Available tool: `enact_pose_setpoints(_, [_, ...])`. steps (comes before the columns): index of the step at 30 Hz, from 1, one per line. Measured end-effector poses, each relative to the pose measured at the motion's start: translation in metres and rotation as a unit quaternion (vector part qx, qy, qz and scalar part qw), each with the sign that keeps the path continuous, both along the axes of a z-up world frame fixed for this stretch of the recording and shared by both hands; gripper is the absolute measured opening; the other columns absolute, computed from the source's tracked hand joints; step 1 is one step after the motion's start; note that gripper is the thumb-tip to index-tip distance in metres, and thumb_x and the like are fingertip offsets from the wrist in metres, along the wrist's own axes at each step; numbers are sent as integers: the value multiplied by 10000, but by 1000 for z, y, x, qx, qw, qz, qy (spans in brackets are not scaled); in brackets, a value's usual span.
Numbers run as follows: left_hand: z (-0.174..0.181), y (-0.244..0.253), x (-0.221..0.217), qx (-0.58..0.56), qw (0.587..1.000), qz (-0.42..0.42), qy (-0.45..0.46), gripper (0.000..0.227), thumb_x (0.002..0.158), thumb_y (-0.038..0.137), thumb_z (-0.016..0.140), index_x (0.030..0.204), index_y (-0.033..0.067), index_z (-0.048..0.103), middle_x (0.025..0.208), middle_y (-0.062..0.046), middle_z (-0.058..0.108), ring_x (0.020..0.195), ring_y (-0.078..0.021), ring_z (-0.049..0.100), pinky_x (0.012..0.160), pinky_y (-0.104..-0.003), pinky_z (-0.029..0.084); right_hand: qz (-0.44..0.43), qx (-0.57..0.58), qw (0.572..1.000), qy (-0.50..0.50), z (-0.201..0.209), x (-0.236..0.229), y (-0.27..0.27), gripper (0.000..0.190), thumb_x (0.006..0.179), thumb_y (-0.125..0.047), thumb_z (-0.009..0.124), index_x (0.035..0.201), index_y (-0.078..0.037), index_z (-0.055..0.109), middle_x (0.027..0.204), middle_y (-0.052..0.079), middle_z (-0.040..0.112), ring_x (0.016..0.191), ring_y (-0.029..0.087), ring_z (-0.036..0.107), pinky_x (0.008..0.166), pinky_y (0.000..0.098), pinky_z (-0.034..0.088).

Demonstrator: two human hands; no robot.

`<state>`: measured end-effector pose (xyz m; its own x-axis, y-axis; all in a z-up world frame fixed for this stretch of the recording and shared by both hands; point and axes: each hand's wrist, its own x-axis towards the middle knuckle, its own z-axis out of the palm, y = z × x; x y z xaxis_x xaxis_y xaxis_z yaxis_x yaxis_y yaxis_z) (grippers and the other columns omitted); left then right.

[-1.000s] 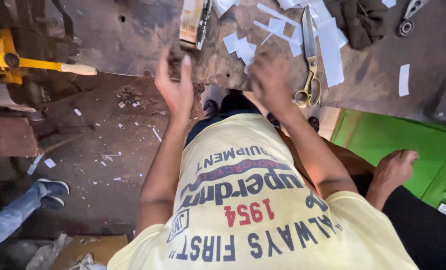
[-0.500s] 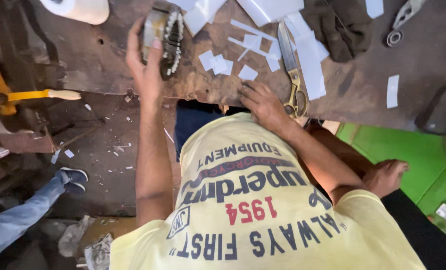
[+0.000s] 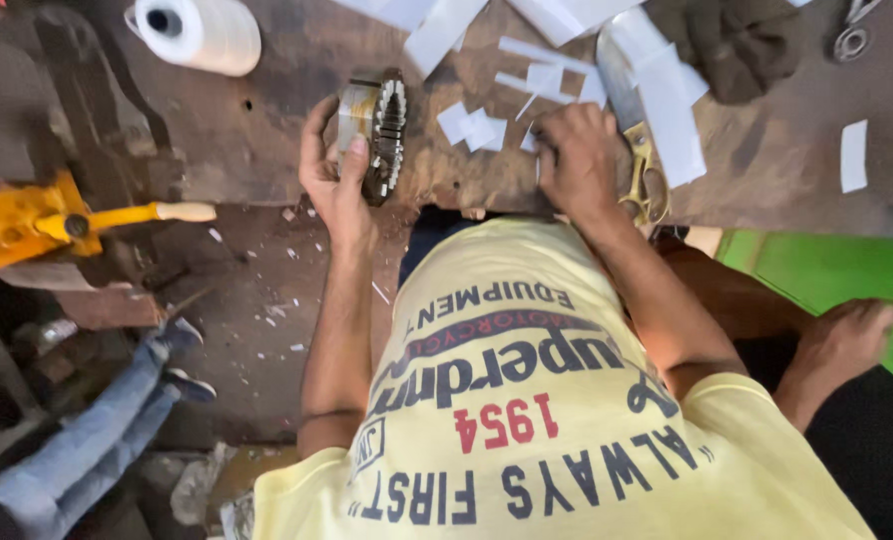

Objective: The person cuts small rectangular pieces of white insulating material using shears and inserts them into the slots of a cylindrical stator core. The person repeats this process, cutting and inserting pieces into the stator core.

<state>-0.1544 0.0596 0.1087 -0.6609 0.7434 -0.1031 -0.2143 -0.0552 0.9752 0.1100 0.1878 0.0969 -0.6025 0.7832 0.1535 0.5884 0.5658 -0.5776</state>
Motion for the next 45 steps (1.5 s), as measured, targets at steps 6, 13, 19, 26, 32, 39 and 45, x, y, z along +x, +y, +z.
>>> enact_pose_setpoints(6, [5, -34, -6, -4, 1000, -13, 1, 620, 1041, 250, 680, 1571, 0, 478, 1507, -219, 545, 1400, -294, 539, 1211, -415, 435, -77, -247, 955, 146, -15, -16, -13, 145, 910, 12, 766, 1032, 4, 690, 1020, 115, 657, 877, 200, 675, 762, 330, 544])
enact_pose_setpoints(13, [22, -21, -42, -70, 987, -120, -86, 820, 879, 143, 686, 1626, 79, 355, 1695, -190, 351, 1554, -312, 410, 1310, -411, 370, 8, -312, 926, 213, -15, -59, -41, 248, 873, -22, 816, 1109, 17, 751, 1262, 123, 670, 1011, 134, 670, 787, 235, 571])
enact_pose_setpoints(19, [24, -15, -42, -20, 980, -154, -122, 936, 786, 144, 764, 1619, 16, 355, 1629, -221, 443, 1490, -344, 487, 1314, -432, 396, 5, -360, 905, 225, -11, -54, -40, 245, 898, -39, 836, 1128, 0, 764, 1216, 110, 709, 972, 103, 675, 800, 230, 572])
enact_pose_setpoints(26, [20, -30, -41, -52, 986, -121, -99, 1029, 795, 446, 725, 1622, 24, 282, 1549, -205, 496, 1421, -300, 547, 1187, -439, 516, 3, -378, 901, 213, -14, -47, -40, 290, 844, -77, 869, 1104, -5, 763, 1244, 118, 700, 897, 84, 675, 760, 220, 573])
enact_pose_setpoints(32, [18, -64, -27, -54, 985, -83, -140, 1008, 819, 407, 720, 1630, 35, 250, 1260, -224, 520, 1044, -284, 585, 1021, -483, 530, 102, -286, 931, 202, -19, -60, -52, 262, 836, -94, 905, 1062, -28, 791, 1118, 128, 747, 982, 162, 707, 836, 292, 582])
enact_pose_setpoints(39, [-13, -89, -33, 0, 990, -72, -122, 892, 947, 353, 620, 1655, 25, 187, 1365, -191, 564, 1150, -317, 633, 1141, -505, 517, 160, -276, 921, 225, -27, -90, -66, 150, 866, -84, 882, 971, -35, 786, 1165, 150, 763, 985, 202, 755, 758, 285, 632])
enact_pose_setpoints(45, [-13, -97, -20, 0, 995, -33, -97, 948, 970, 404, 654, 1687, 45, 148, 1677, -168, 341, 1506, -286, 365, 1278, -394, 283, 174, -256, 923, 230, -20, -113, -71, 122, 849, -62, 878, 921, -5, 797, 1060, 148, 780, 898, 202, 760, 686, 296, 600])
